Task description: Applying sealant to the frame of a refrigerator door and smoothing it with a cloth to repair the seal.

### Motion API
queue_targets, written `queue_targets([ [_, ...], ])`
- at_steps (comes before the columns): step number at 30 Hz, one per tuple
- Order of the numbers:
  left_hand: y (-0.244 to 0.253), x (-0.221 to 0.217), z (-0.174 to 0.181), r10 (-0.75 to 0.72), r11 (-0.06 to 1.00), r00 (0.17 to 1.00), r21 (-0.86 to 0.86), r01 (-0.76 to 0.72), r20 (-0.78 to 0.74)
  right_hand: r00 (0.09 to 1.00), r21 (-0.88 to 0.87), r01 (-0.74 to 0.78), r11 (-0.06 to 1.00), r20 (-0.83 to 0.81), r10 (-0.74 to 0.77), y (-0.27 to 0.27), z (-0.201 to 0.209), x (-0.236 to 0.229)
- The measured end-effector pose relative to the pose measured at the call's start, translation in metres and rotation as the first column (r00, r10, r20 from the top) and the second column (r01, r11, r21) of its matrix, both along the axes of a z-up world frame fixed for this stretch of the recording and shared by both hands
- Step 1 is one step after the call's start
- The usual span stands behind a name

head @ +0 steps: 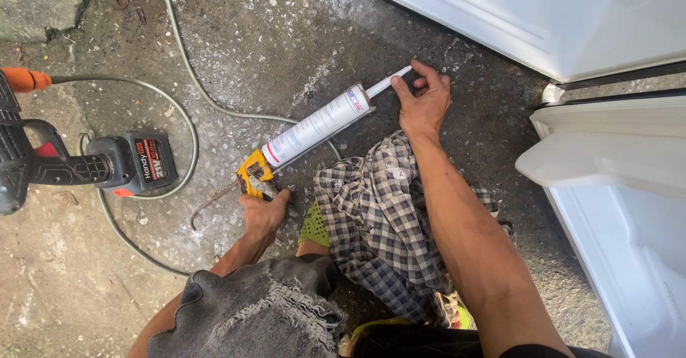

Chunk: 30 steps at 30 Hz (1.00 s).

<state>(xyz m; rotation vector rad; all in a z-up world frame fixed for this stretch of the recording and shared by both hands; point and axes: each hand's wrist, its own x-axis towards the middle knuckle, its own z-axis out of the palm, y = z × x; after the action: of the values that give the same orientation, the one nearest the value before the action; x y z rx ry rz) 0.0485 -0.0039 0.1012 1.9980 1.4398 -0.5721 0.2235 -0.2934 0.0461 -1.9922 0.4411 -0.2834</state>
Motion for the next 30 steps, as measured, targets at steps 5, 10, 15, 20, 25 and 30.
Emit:
queue_targets([
  [5, 0.003, -0.001, -0.001, 0.021, 0.999, 1.000, -0.026, -0.020, 0.006, 1.000, 0.016, 0.005, 1.000, -0.009, -0.005, 0.001, 0.001, -0.002],
  [10, 0.003, -0.001, -0.001, 0.024, 0.999, 1.000, -0.025, -0.024, 0.000, 1.000, 0.009, 0.009, 1.000, -0.027, -0.009, 0.001, 0.002, -0.001],
  [15, 0.007, -0.004, -0.010, 0.016, 0.999, 1.000, -0.030, -0.016, 0.002, 0.999, 0.050, 0.011, 0.999, -0.032, -0.009, 0.002, 0.004, 0.000],
  [20, 0.008, -0.005, -0.008, 0.014, 0.999, 1.000, -0.041, -0.015, -0.006, 0.999, 0.003, 0.024, 1.000, -0.038, -0.024, 0.003, 0.004, -0.001],
  [25, 0.010, -0.006, -0.016, -0.002, 0.999, 1.000, -0.040, 0.002, -0.003, 1.000, 0.007, 0.012, 1.000, -0.008, -0.012, 0.001, 0.013, -0.005],
  [30, 0.006, -0.002, -0.001, -0.058, 0.995, 0.998, -0.086, 0.057, -0.010, 0.998, 0.429, 0.033, 0.903, 0.032, -0.052, -0.007, 0.030, 0.001],
])
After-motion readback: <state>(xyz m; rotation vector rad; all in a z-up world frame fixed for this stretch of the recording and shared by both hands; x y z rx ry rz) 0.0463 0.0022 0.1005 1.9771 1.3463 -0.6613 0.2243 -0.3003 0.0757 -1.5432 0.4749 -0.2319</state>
